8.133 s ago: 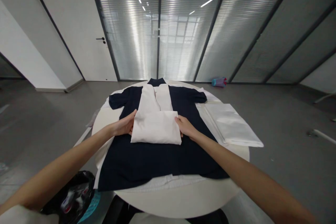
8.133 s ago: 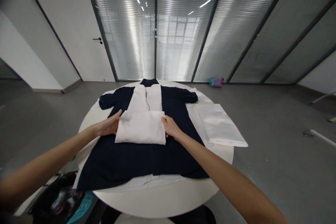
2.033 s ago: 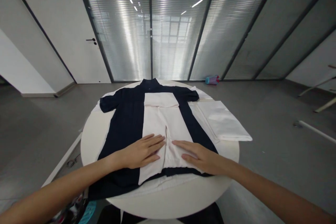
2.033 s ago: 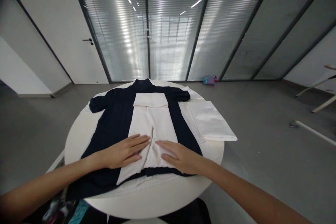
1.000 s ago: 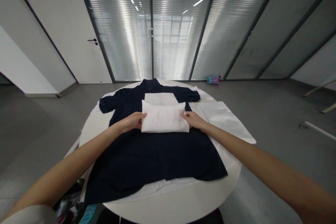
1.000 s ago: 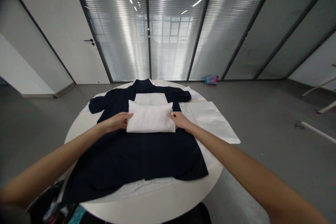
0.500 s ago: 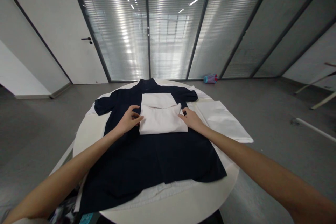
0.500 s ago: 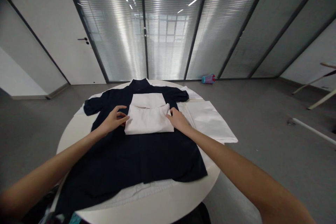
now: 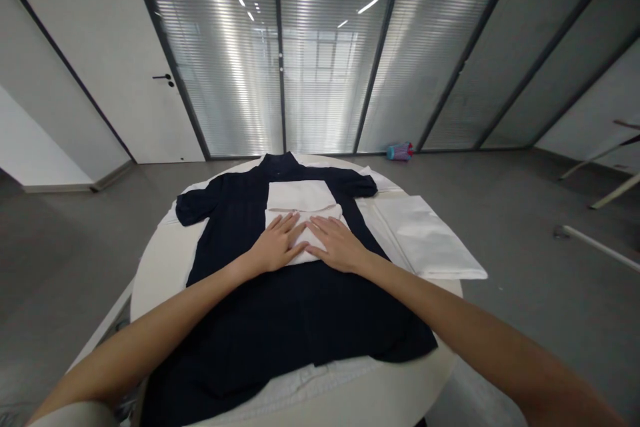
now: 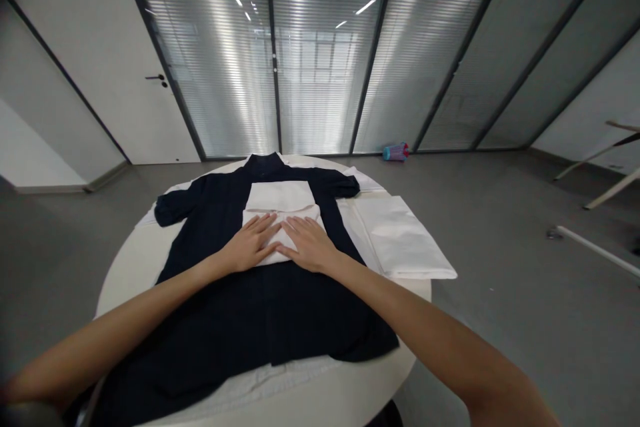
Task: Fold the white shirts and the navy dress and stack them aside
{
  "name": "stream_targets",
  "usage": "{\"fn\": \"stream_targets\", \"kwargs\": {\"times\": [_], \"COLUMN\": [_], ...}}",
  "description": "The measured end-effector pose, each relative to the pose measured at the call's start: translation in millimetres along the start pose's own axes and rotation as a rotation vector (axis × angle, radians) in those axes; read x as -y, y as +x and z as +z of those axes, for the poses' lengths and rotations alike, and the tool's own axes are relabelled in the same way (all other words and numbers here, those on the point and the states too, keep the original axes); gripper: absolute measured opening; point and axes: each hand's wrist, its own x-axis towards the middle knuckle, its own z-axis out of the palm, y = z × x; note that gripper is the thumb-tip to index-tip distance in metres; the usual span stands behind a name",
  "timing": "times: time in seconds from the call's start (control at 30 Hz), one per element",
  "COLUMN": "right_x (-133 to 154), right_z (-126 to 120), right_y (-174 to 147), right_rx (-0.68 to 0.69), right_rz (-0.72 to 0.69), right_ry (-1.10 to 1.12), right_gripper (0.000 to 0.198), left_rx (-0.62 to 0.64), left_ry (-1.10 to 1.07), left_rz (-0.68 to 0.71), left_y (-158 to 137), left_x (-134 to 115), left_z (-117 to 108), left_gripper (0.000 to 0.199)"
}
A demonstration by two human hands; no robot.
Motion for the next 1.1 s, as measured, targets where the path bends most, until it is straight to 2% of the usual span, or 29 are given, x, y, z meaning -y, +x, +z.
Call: {"fn": "stream_targets", "kwargs": {"times": [0.1,0.27,0.37,0.43,0.5,0.6,0.7,0.77,0.87,0.97,1.1], "right_x": [-14,-35,-38,-38,-35,-29,-24,-20,-13,0,17], "right_z": [13,19,19,14,4,-12,-20,-23,-32,-45,-46], "right_y": [-12,-24,-27,-32,-39,-50,-49,-43,-40,-58,-102], "right_rx": [0.098,0.170,0.173,0.143,0.079,0.005,-0.006,-0.014,-0.062,-0.177,-0.285], "right_rz": [0.002,0.188,0.191,0.142,0.043,-0.120,-0.211,-0.223,-0.206,-0.220,-0.418], "right_ry": [0.046,0.063,0.066,0.047,0.016,-0.063,-0.167,-0.209,-0.224,-0.192,-0.123], "right_gripper": [0.082,0.091,0.090,0.091,0.087,0.061,0.033,0.022,0.022,0.025,0.028], "left_rx": [0.043,0.078,0.147,0.140,0.094,0.058,0.025,-0.030,-0.164,-0.340,-0.449], "left_ry": [-0.037,-0.115,-0.182,-0.196,-0.163,-0.057,0.046,0.082,0.100,0.103,-0.008], "left_rz": [-0.024,-0.046,-0.045,-0.017,0.066,0.194,0.214,0.224,0.271,0.372,0.464], "left_y": [-5,-2,-3,-10,-24,-46,-55,-54,-52,-67,-103], "left_x": [10,17,22,23,22,16,12,13,11,-2,-25], "left_z": [12,19,12,0,-15,-31,-29,-24,-28,-48,-60], "left_gripper": [0.063,0.065,0.070,0.078,0.078,0.054,0.036,0.030,0.027,0.026,0.040]}}
